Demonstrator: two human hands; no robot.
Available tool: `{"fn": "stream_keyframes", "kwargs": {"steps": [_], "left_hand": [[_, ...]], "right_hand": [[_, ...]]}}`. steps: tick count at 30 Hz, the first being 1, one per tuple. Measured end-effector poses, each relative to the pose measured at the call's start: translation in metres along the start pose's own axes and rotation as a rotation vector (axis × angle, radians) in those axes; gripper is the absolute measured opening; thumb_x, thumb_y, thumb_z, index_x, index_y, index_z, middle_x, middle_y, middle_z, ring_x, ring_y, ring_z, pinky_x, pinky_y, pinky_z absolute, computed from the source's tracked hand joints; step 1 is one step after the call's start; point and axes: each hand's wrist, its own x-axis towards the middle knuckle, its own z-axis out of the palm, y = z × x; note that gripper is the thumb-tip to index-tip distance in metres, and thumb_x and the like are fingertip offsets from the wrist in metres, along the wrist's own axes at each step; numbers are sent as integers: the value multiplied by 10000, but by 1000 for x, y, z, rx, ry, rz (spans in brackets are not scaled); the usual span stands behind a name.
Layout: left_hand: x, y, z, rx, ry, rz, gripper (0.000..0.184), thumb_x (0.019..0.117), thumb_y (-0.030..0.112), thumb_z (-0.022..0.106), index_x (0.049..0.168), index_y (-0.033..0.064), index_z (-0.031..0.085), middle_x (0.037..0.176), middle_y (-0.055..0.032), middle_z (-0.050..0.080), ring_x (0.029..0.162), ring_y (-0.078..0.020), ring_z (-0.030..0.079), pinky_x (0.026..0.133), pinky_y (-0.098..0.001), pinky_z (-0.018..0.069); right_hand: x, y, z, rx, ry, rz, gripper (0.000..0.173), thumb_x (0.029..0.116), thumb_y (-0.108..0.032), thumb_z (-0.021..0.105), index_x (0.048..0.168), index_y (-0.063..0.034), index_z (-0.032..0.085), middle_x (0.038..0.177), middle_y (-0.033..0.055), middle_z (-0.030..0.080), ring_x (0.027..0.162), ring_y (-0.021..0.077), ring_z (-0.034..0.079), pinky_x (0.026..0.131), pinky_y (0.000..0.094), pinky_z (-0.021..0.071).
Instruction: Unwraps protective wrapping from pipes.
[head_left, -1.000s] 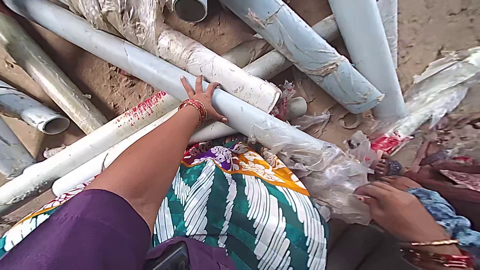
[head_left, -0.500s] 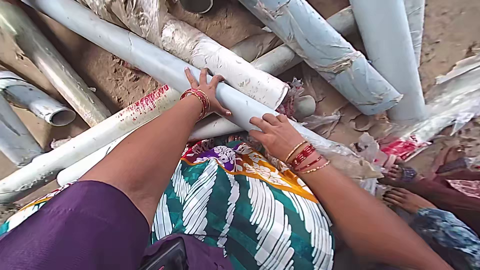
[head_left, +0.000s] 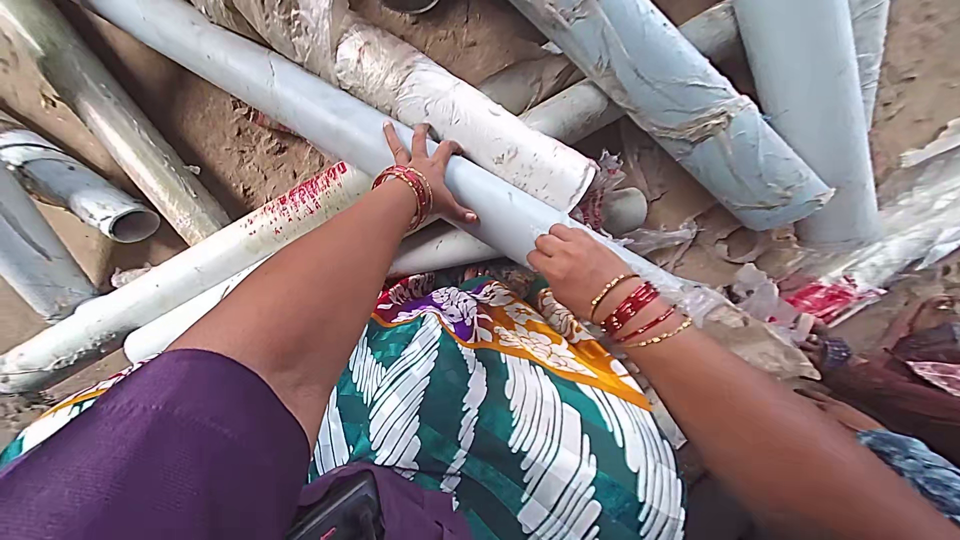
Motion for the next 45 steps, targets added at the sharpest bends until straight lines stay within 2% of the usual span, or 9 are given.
{"fn": "stream_keyframes", "kwargs": {"steps": [5, 10, 13, 15, 18, 24, 32, 40, 45], "left_hand": [[2, -3, 1, -13, 8, 11, 1084, 696, 568, 906, 1585, 290, 351, 1707, -223, -106, 1520, -570, -137, 1194, -720, 110], [4, 1, 1, -13, 6, 11, 1076, 699, 558, 909, 1581, 267, 365, 1704, -229, -116, 1513, -583, -139, 1184, -732, 129], [2, 1, 0, -6, 3, -10, 1072, 710, 552, 905, 1587, 279, 352, 1711, -208, -112, 1519, -574, -136, 1178, -738, 140], [-2, 2, -1, 0, -2, -25, 1062, 720, 545, 902, 1587, 290, 344, 1716, -196, -100, 1524, -560, -143, 1184, -727, 143], [-1, 1, 0, 3, 3, -12, 1072, 714, 545, 905, 1590, 287, 342, 1711, -219, -81, 1521, -570, -132, 1189, -730, 104], [-1, 0, 1, -23, 22, 15, 1061, 714, 518, 914, 1583, 258, 364, 1706, -238, -62, 1521, -572, -126, 1195, -717, 96], [0, -3, 5, -11, 46, 49, 1070, 700, 514, 922, 1577, 233, 377, 1707, -239, -26, 1523, -575, -112, 1191, -735, 17], [-5, -7, 8, -15, 84, 56, 1070, 699, 463, 938, 1574, 223, 371, 1699, -267, -31, 1511, -603, -97, 1176, -752, 71], [-7, -11, 14, -2, 92, 49, 1078, 700, 469, 937, 1577, 230, 356, 1697, -269, -69, 1506, -611, -103, 1167, -750, 134]], "right_hand": [[-39, 0, -19, -25, -145, 229, 37, 834, 59, 679, 837, 95, 670, 869, 267, 645, 948, 486, 644, 780, 579, 525], [-65, -16, -20, -119, 85, 454, 577, 983, -462, 529, 754, 59, 623, 756, 252, 632, 755, 473, 682, 561, 573, 504], [-14, -40, -24, -117, -117, 717, 692, 964, -586, 590, 904, 101, 653, 906, 307, 663, 908, 503, 682, 661, 609, 511], [26, -46, -29, -44, -361, 892, 636, 1005, -523, 590, 932, 105, 664, 995, 314, 681, 1009, 485, 679, 746, 626, 504], [37, -44, -24, -10, -423, 809, 432, 1070, -284, 517, 879, 68, 678, 935, 281, 695, 951, 466, 702, 688, 607, 514], [-15, -18, 10, 157, 179, 484, 320, 938, -82, 576, 653, 62, 596, 646, 234, 620, 643, 435, 673, 535, 578, 484], [-119, -36, 3, 356, 448, 667, 480, 956, -154, 542, 521, -77, 352, 507, 0, 354, 488, 65, 355, 493, 246, 275], [-225, -89, -12, 486, 653, 919, 460, 941, -175, 591, 548, -171, 351, 543, -115, 386, 516, -79, 380, 508, 121, 307], [-268, -129, -35, 719, 879, 1115, 322, 909, -146, 655, 623, -279, 594, 606, -206, 584, 510, -86, 512, 471, 112, 424]]}}
